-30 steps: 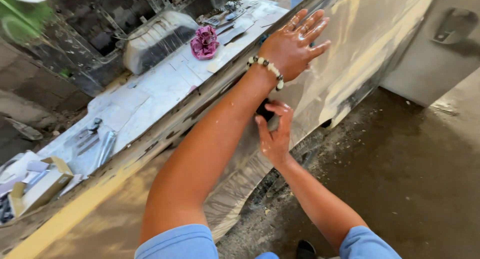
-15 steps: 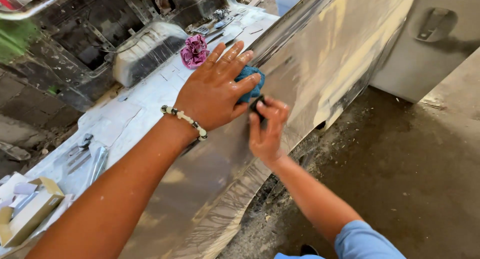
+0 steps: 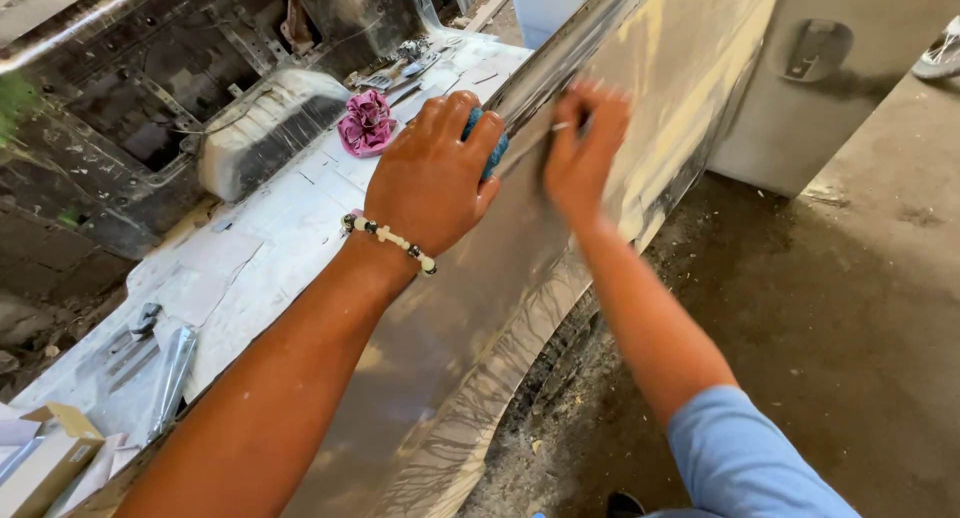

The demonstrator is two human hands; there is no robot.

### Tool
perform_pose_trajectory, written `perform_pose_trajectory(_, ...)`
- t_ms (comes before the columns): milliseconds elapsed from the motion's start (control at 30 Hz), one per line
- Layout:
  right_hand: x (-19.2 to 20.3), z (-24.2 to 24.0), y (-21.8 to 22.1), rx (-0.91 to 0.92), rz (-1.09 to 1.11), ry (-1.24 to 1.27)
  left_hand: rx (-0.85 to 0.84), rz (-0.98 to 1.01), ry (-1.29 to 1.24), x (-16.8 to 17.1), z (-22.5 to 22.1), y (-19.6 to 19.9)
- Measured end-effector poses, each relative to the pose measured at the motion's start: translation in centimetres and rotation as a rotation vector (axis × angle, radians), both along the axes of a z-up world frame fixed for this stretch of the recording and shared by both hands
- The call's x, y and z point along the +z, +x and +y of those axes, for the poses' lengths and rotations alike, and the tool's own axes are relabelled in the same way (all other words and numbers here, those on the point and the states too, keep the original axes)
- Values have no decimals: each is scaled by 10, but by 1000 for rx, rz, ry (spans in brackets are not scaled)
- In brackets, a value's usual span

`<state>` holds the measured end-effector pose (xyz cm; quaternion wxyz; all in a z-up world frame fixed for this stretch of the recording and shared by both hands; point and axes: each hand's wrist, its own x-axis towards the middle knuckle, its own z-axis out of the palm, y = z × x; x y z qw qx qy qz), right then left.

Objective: The person scrubs the side panel of a car with a blue sponge, repeatedly dipping it into a bucket of water. The person works on the lower section of the vehicle's body, moving along the side while scrubbing.

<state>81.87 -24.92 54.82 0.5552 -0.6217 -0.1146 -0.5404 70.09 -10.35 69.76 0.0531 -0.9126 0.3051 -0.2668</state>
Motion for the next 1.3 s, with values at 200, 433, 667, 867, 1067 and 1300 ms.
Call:
perform_pose_trajectory(200,18,26,-48,-105,-11,-107,-23,-71,-36,0,-1,3)
perform_pose_trajectory(433,14,2,8,-24,-36,-15,28,-5,-34,-3,2,-4)
perform_pose_trajectory(667,9,42,-103,-196,-164,-247,-2,-80,38,-2,0,-1)
perform_pose_trajectory(867,-22,9,-9,-43,94,110,-12,-98,59,-6,-2,-8)
perform_pose_trajectory(1067,-27,44,-103,-81,-54,-167,-28,-81,50,-8,-2,-1)
perform_pose_trajectory(1300,-30,7,-1,-32,153,173,-49,-95,78,-10,-4,-1)
